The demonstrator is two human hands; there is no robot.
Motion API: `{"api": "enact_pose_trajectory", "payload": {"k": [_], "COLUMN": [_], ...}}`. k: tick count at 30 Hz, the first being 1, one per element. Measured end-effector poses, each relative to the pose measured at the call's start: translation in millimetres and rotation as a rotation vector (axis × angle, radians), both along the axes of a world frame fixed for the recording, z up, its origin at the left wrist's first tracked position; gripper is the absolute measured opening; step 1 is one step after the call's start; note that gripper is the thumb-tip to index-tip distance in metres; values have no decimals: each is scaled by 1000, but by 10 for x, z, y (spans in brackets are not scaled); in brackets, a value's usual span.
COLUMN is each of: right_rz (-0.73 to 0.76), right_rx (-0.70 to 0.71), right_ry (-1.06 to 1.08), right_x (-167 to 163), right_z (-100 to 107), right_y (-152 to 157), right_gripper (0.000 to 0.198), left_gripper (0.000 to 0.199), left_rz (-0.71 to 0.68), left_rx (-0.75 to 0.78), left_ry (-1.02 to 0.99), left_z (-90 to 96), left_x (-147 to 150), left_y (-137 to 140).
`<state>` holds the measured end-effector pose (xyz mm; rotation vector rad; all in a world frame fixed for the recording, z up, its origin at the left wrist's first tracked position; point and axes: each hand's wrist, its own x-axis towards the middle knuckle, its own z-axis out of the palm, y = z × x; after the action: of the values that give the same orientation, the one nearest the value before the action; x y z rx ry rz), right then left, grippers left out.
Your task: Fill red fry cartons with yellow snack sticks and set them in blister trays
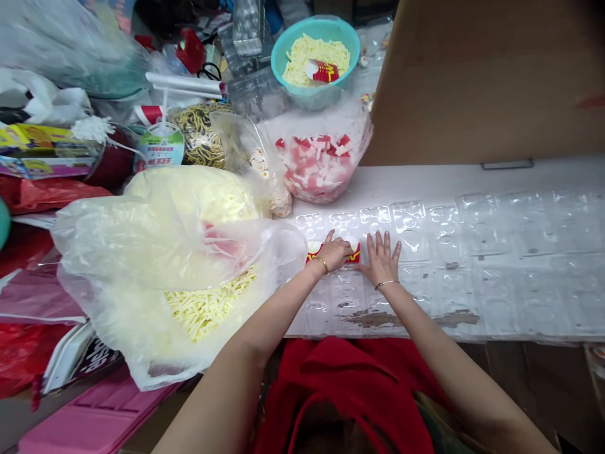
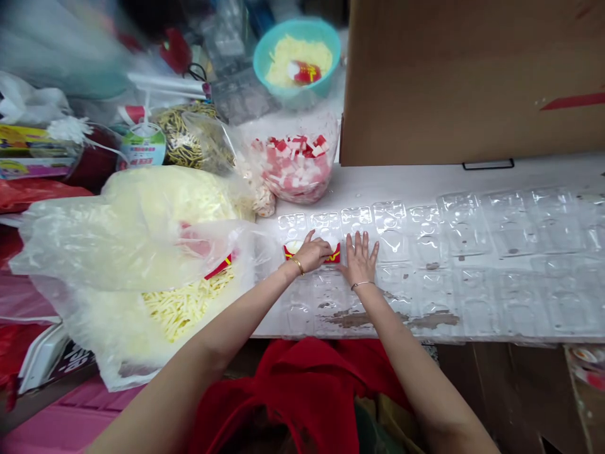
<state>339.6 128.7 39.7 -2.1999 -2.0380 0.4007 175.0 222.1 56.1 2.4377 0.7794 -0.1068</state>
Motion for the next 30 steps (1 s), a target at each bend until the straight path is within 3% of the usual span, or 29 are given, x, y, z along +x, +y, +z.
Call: {"api": "enact_pose_trajectory", "payload": {"k": [4,10,15,18,22,24,26,28,30], "right_rz": [50,104,172,178,110,99,202,379,558], "right_rx": [-1,2,25,82,274,345,307,190,81], "right_ry": [-39,-34,-21,45,177,303,495,691,808], "right_x": [11,-16,-21,-44,-115,-229,-452,-796,-1231], "right_z": [-34,-70,-43,74,304,467,690,944,1160], "right_y": [65,59,37,-54,-290,-408,-486,-486,-382], "right_gripper": [76,77,76,67,42,31,16,8,12], "left_gripper": [22,20,16,19,38,40,34,24,22], "left_rz": [10,50,54,114,370,454,593,932,1332], "left_rx": [-31,-114,-9,31,4,-73,-109,-21,92], "left_ry": [-1,1,84,111,-101,-314,-481,-539,-508], "left_z": [-117,-145,-173,-84,369,719,1050,1255,1279], "left_x": [18,-60,7,106,-28,-304,-727,-1253,-1794], "left_y": [-38,-126,-142,-211,-514,-769,-1022,-1177,-1173]}}
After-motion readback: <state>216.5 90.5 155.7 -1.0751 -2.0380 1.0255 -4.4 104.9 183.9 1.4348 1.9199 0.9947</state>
